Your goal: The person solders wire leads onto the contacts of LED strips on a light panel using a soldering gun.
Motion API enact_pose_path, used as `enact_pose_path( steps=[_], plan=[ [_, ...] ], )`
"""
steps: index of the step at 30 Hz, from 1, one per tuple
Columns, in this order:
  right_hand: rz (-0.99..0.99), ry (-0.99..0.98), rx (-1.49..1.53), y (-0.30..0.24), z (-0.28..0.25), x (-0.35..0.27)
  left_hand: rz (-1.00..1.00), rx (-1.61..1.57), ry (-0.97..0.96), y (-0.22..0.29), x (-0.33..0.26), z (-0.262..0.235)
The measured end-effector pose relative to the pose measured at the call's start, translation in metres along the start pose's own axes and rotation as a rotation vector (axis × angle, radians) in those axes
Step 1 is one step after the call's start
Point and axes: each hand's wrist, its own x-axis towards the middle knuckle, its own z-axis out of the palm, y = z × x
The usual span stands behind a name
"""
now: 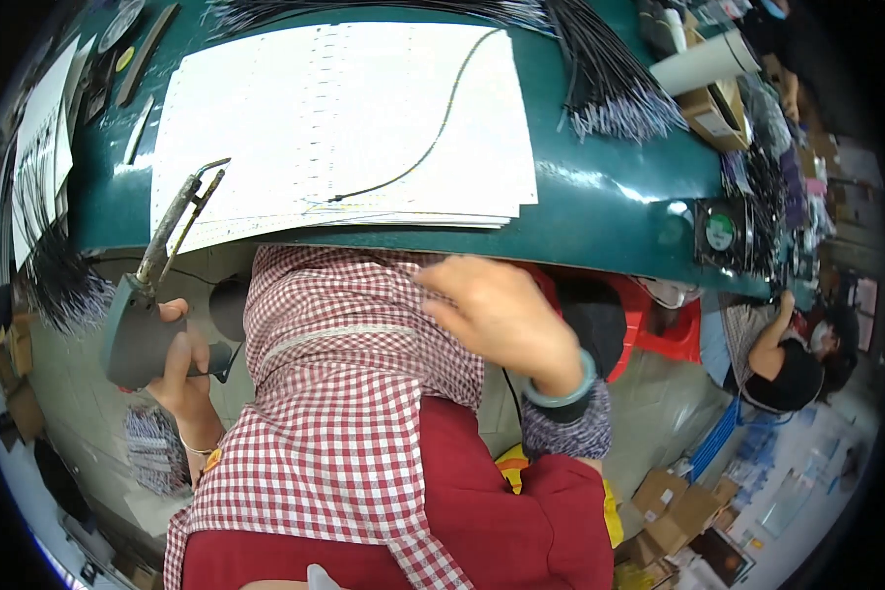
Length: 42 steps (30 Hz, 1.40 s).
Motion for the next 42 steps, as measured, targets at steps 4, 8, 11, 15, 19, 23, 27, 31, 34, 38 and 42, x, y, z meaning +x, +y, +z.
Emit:
enact_pose_path(
  steps=[4, 8, 11, 15, 19, 23, 27, 31, 34, 38, 42],
  plan=[
    [0.34, 0.5, -0.186, 0.043, 0.095, -0.02, 0.048, -0.033, -0.087, 0.003, 0.004, 0.013],
    [0.462, 0.676, -0.082, 0.087, 0.141, -0.018, 0.058, -0.043, -0.108, 0.004, 0.005, 0.023],
    [0.335, 0.844, -0.264, 0.12, 0.15, -0.023, 0.052, -0.031, -0.172, 0.009, 0.007, 0.029],
    [0.374, 0.838, -0.476, 0.145, 0.137, -0.068, 0.071, 0.003, -0.15, 0.014, 0.004, 0.036],
    [0.53, 0.645, -0.495, 0.195, 0.209, -0.105, 0.061, 0.033, -0.121, 0.023, 0.01, 0.053],
    [0.735, 0.309, -0.386, 0.24, 0.246, -0.084, 0.051, 0.002, -0.103, 0.033, 0.014, 0.066],
    [0.74, 0.169, -0.252, 0.214, 0.197, -0.052, 0.114, 0.07, -0.082, 0.033, 0.02, 0.056],
    [0.646, 0.209, -0.131, 0.226, 0.165, -0.057, 0.092, -0.021, -0.026, 0.03, 0.025, 0.044],
    [0.666, 0.28, -0.134, 0.254, 0.129, 0.036, 0.069, -0.094, -0.008, 0.023, 0.027, 0.051],
    [0.703, 0.379, -0.163, 0.244, 0.159, 0.052, 0.058, -0.063, -0.046, 0.004, 0.026, 0.024],
    [0.738, 0.47, -0.185, 0.246, 0.184, 0.054, 0.057, -0.09, -0.149, 0.003, 0.038, 0.021]
  ],
)
